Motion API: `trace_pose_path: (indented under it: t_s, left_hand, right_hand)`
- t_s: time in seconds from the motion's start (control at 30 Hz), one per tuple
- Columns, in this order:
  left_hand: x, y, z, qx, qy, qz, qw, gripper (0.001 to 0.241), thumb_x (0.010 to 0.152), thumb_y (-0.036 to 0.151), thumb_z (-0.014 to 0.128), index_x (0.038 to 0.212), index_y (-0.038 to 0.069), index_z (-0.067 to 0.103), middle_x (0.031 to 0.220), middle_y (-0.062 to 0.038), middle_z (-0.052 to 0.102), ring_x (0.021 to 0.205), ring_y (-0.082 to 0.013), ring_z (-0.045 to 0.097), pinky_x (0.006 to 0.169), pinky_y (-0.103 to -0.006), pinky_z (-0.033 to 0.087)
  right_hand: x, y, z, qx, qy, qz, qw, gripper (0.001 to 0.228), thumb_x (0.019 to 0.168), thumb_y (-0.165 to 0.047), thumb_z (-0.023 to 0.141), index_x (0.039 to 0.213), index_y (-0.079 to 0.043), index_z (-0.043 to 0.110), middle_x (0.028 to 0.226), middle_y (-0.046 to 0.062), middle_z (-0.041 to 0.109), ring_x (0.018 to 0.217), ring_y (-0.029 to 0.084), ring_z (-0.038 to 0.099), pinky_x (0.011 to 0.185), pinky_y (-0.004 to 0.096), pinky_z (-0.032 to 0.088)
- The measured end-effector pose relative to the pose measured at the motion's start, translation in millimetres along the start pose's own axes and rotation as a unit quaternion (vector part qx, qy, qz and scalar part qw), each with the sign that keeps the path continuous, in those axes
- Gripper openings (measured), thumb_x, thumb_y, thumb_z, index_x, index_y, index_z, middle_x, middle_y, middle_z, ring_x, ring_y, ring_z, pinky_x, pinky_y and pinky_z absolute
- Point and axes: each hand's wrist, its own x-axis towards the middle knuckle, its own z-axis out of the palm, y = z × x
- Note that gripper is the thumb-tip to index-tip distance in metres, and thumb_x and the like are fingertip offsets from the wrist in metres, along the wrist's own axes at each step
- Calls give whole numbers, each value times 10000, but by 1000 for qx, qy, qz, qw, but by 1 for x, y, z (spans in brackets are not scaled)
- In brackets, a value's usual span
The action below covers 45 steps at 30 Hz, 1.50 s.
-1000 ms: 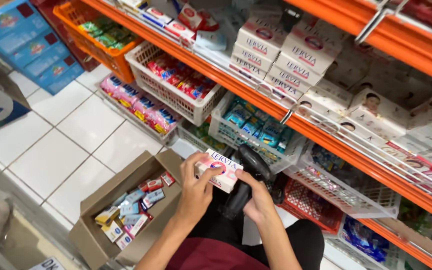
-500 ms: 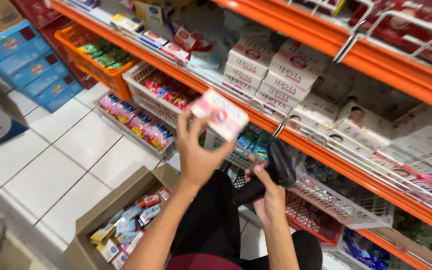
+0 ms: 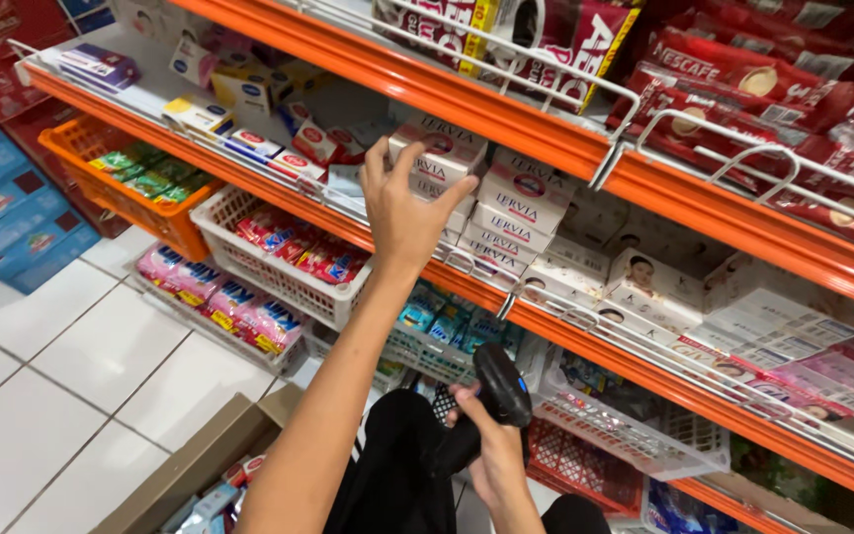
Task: The person scans boxed items from store shelves and a cardboard box using a handheld barcode scanner.
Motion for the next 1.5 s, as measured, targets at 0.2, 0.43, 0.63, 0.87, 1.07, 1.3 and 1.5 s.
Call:
trace_pose_path:
  t_s: [0.2, 0.43, 0.63, 0.87, 1.07, 1.3, 1.5]
  left_hand:
    - [3, -15, 9, 32, -71, -21, 997, 711, 724, 439, 913, 1204, -23, 665, 1325, -268, 478, 1248, -461, 449, 1003, -565, 440]
    - [8, -11, 2, -20, -117, -23, 993, 401, 918, 386, 775, 1182, 89, 722, 1269, -201, 497, 1232, -416, 456, 1044, -538, 425]
    - [11, 0, -4, -34, -131, -36, 990, 346, 911, 321, 757, 1180, 107, 716, 1269, -187, 487, 1248, -409, 455, 1052, -530, 412]
    - [12, 1, -3, -4, -138, -32, 990, 373, 938, 309, 745, 1235, 97, 672, 1311, -225, 481, 1251, -438, 470, 1068, -545, 410]
    - [-36, -22, -50, -64, -41, -46, 996, 407, 971, 181, 716, 1334, 37, 602, 1369, -209, 508, 1301, -387, 510, 1111, -486, 412]
    - [-242, -173, -171, 80, -57, -339, 936, 298, 862, 93, 699, 1157, 121, 668, 1193, -132, 592, 960, -318, 668, 871, -415, 539]
    - [-472, -280, -284, 255, -98, -433, 859, 273, 796, 145, 784, 1060, 119, 718, 1235, -211, 559, 1089, -425, 616, 958, -492, 518]
  right_hand:
    - [2, 7, 5, -15, 27, 14, 999, 204, 836, -60, 766, 990, -47, 633, 922, 85, 673, 725, 175, 632, 662, 341, 544]
    - [2, 14, 5, -4, 37, 47, 998, 229, 833, -62, 764, 1016, -63, 626, 914, 57, 640, 718, 173, 636, 667, 336, 539]
    - [4, 15, 4, -5, 47, 56, 997, 213, 843, -62, 756, 1007, -59, 619, 901, 71, 651, 699, 171, 628, 649, 341, 531]
    - [4, 20, 0, -22, 51, 46, 997, 220, 836, -74, 785, 996, -55, 635, 871, 56, 612, 699, 171, 629, 638, 335, 521]
    - [8, 22, -3, -28, -4, 56, 998, 187, 842, -93, 737, 995, -42, 643, 948, 95, 682, 727, 165, 645, 674, 326, 532]
    - [6, 76, 31, -88, -166, 99, 977, 359, 834, -71, 721, 1182, -26, 647, 1058, 84, 679, 872, 181, 651, 772, 339, 533]
    - [38, 195, 91, -278, -261, 183, 906, 410, 821, -48, 765, 1200, 28, 629, 1036, 85, 699, 949, 170, 676, 878, 324, 538]
